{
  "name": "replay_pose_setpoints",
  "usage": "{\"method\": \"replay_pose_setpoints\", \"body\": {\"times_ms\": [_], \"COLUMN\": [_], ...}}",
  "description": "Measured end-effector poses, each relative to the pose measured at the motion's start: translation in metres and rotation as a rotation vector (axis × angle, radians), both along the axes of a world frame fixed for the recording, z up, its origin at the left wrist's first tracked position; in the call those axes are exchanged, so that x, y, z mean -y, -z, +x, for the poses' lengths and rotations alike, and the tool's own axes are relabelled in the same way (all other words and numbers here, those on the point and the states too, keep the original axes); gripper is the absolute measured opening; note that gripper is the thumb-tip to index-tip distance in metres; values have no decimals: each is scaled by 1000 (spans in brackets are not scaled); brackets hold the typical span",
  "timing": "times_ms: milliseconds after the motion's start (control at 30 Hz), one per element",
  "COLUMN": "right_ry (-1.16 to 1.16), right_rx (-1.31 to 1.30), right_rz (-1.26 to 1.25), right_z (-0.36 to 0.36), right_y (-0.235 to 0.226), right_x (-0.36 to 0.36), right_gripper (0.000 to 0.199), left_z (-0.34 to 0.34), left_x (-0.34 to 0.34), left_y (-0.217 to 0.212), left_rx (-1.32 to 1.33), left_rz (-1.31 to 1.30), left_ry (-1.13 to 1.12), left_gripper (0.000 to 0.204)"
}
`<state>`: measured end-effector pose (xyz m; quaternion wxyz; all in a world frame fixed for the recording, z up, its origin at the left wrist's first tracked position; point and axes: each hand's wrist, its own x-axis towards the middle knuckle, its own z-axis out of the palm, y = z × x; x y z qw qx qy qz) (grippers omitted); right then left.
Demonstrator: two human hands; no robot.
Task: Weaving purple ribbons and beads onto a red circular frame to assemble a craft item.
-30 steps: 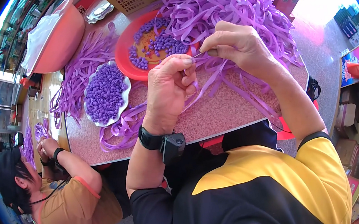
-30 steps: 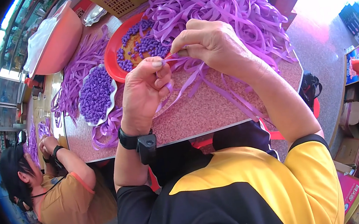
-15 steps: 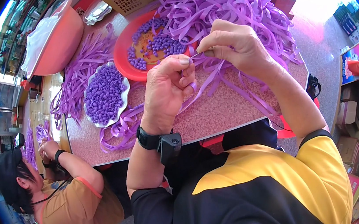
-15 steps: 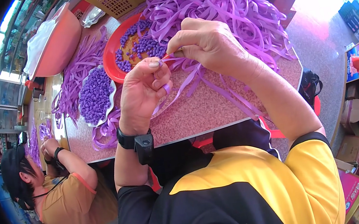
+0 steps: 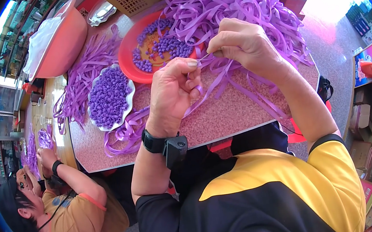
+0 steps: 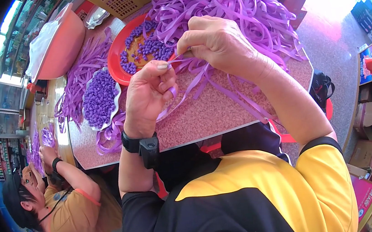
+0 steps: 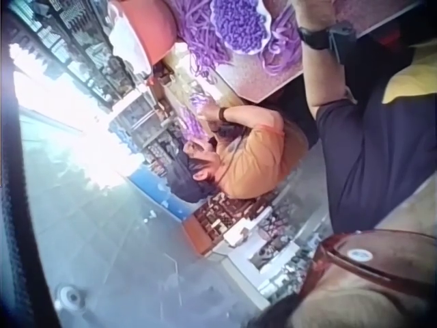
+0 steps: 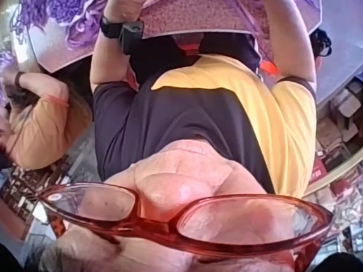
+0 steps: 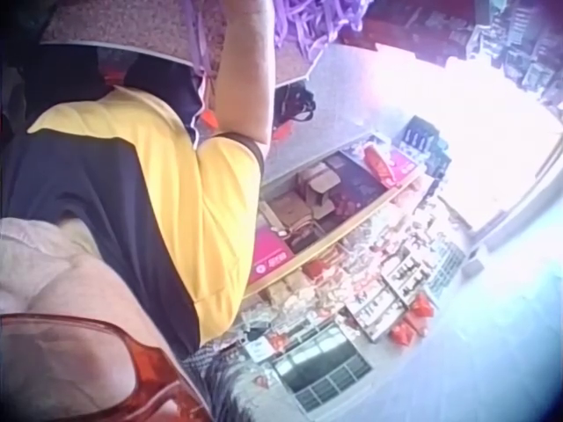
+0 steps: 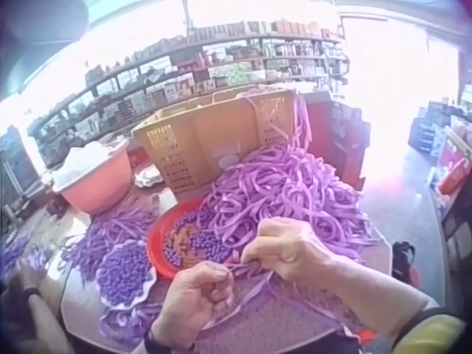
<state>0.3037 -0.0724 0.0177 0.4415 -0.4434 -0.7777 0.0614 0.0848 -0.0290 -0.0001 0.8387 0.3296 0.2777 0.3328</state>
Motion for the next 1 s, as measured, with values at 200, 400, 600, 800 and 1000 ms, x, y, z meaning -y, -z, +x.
{"method": "replay_pose_setpoints", "body": {"times_ms": [200,400,600,800,1000], "right_ry": [42,114,229,121,47], "right_rx": [104,120,456,276,140], "right_rz": [58,46,229,145,119], "right_z": [3,0,-5,-11,-5], "right_y": [0,1,-2,-1,-5], "right_x": [0,-2,0,4,4], "right_gripper": [22,23,18,16,13], "left_z": [6,3,8,8,16], "left_x": [4,5,7,8,16], "left_y": [-9,-7,-4,-3,-14], "left_rx": [-140,-168,-181,-196,-199], "left_rz": [89,171,176,207,286], "left_ry": [-79,-147,-192,-181,-190], "left_gripper": [8,6,2,6,22]}}
